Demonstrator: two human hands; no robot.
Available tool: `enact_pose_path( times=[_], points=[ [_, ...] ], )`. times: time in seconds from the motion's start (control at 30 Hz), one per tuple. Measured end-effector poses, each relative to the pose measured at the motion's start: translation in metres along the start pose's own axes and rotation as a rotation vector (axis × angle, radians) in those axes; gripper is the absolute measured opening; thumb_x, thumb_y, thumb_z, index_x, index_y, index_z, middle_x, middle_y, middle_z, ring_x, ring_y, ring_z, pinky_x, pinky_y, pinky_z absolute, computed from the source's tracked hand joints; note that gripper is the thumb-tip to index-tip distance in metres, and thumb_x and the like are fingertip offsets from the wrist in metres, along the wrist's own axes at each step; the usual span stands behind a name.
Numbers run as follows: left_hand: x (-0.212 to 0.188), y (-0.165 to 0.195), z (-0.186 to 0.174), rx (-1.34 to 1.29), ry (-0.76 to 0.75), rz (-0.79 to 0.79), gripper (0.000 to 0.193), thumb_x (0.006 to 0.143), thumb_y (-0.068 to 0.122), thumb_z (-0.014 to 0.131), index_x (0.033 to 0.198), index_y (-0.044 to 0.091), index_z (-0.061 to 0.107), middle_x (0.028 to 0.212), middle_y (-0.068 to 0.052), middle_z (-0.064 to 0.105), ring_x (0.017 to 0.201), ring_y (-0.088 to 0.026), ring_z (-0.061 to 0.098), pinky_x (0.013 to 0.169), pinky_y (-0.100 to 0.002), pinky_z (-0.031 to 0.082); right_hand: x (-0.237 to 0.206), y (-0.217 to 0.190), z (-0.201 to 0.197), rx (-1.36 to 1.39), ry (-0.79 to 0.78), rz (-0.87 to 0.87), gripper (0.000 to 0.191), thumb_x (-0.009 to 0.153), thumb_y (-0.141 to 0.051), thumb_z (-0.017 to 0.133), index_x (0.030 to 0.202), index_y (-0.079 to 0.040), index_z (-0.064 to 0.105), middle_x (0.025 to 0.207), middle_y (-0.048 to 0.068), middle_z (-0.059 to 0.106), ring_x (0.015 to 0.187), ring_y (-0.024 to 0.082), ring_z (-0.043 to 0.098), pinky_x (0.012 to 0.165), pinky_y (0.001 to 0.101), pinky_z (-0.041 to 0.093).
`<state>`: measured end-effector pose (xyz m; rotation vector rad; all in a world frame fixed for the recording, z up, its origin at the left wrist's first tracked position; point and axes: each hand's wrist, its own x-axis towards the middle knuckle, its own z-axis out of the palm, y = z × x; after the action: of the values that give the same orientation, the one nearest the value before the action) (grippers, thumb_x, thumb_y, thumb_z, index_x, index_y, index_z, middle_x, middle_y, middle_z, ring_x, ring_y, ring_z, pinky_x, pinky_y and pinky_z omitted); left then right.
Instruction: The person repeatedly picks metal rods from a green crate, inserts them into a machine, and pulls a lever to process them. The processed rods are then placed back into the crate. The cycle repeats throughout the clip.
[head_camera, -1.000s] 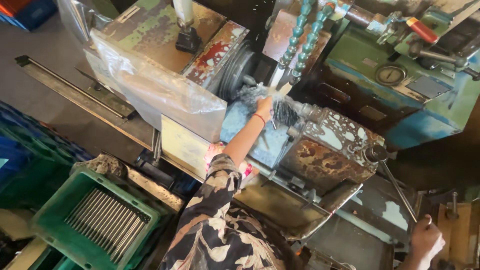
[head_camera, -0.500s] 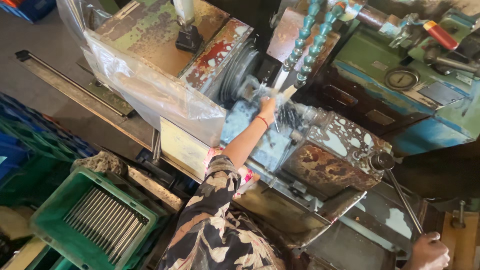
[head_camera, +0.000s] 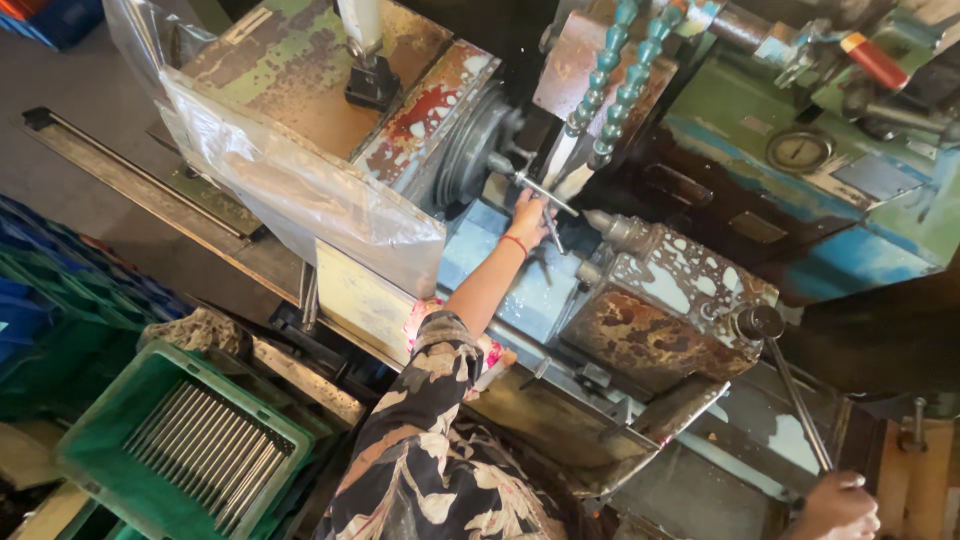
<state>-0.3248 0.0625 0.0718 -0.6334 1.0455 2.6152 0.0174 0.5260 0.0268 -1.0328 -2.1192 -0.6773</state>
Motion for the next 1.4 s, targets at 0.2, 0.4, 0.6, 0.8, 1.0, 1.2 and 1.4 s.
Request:
enact_pose_path(
  times=[0.2, 0.4, 0.6, 0.8, 1.0, 1.2, 1.4],
  points=[
    [0.004, -0.006, 0.006, -0.002, -0.045, 0.103, 0.029, 0.096, 0.008, 0.067, 0.119, 0.016, 0.05, 0.098, -0.008, 0.06, 0.081, -0.023, 0.063, 0.074, -0.049, 0.052, 0.025, -0.002, -0.006, 0.245, -0.198, 0.153, 0.036, 0.093, -0.025, 0.055, 0.067, -0.005, 0.07, 0.065, 0.019, 0.065, 0.062, 0.04, 0.065, 0.057, 0.0517, 0.053],
    [0.003, -0.01, 0.019, 0.122, -0.118, 0.191, 0.04, 0.092, 0.005, 0.068, 0.122, 0.018, 0.045, 0.106, -0.005, 0.059, 0.09, -0.024, 0.064, 0.078, -0.06, 0.048, 0.031, -0.008, -0.009, 0.273, -0.105, 0.18, 0.03, 0.089, -0.021, 0.056, 0.067, -0.007, 0.071, 0.066, 0.016, 0.066, 0.057, 0.033, 0.069, 0.053, 0.0466, 0.055],
    [-0.006, -0.007, 0.027, 0.139, -0.2, 0.202, 0.054, 0.09, 0.007, 0.068, 0.131, 0.023, 0.037, 0.114, -0.006, 0.057, 0.101, -0.025, 0.064, 0.085, -0.072, 0.046, 0.025, 0.002, -0.001, 0.34, -0.267, 0.116, 0.044, 0.109, -0.015, 0.049, 0.068, -0.007, 0.062, 0.058, 0.009, 0.063, 0.046, 0.016, 0.063, 0.037, 0.0296, 0.047],
    [-0.001, -0.012, 0.022, 0.092, -0.068, 0.141, 0.059, 0.086, 0.005, 0.069, 0.131, 0.024, 0.035, 0.115, -0.008, 0.055, 0.103, -0.028, 0.063, 0.09, -0.075, 0.045, 0.028, 0.001, 0.006, 0.265, -0.274, 0.165, 0.046, 0.104, -0.016, 0.054, 0.06, -0.007, 0.062, 0.053, 0.009, 0.061, 0.043, 0.015, 0.061, 0.031, 0.0274, 0.044],
    [0.001, -0.005, 0.009, -0.035, 0.096, 0.159, 0.068, 0.088, 0.002, 0.067, 0.141, 0.028, 0.034, 0.136, -0.004, 0.046, 0.121, -0.028, 0.051, 0.103, -0.073, 0.04, 0.025, -0.004, 0.006, 0.248, -0.087, 0.081, 0.04, 0.102, -0.02, 0.055, 0.069, -0.004, 0.069, 0.061, 0.009, 0.067, 0.052, 0.016, 0.065, 0.041, 0.0271, 0.049],
    [-0.002, 0.002, 0.003, -0.246, 0.011, 0.241, 0.06, 0.089, 0.003, 0.067, 0.137, 0.024, 0.037, 0.135, -0.008, 0.049, 0.122, -0.03, 0.053, 0.103, -0.071, 0.039, 0.02, 0.004, 0.002, 0.23, -0.372, 0.157, 0.055, 0.107, -0.032, 0.047, 0.073, 0.002, 0.074, 0.061, 0.018, 0.067, 0.051, 0.028, 0.068, 0.043, 0.0398, 0.051],
    [-0.004, 0.002, 0.0, -0.515, -0.096, 0.222, 0.042, 0.093, 0.011, 0.069, 0.127, 0.018, 0.045, 0.128, -0.01, 0.05, 0.117, -0.035, 0.054, 0.1, -0.071, 0.042, 0.011, 0.007, -0.003, 0.129, -0.388, 0.002, 0.047, 0.103, -0.026, 0.044, 0.086, -0.002, 0.081, 0.073, 0.023, 0.071, 0.071, 0.043, 0.07, 0.067, 0.0528, 0.058]
  ],
)
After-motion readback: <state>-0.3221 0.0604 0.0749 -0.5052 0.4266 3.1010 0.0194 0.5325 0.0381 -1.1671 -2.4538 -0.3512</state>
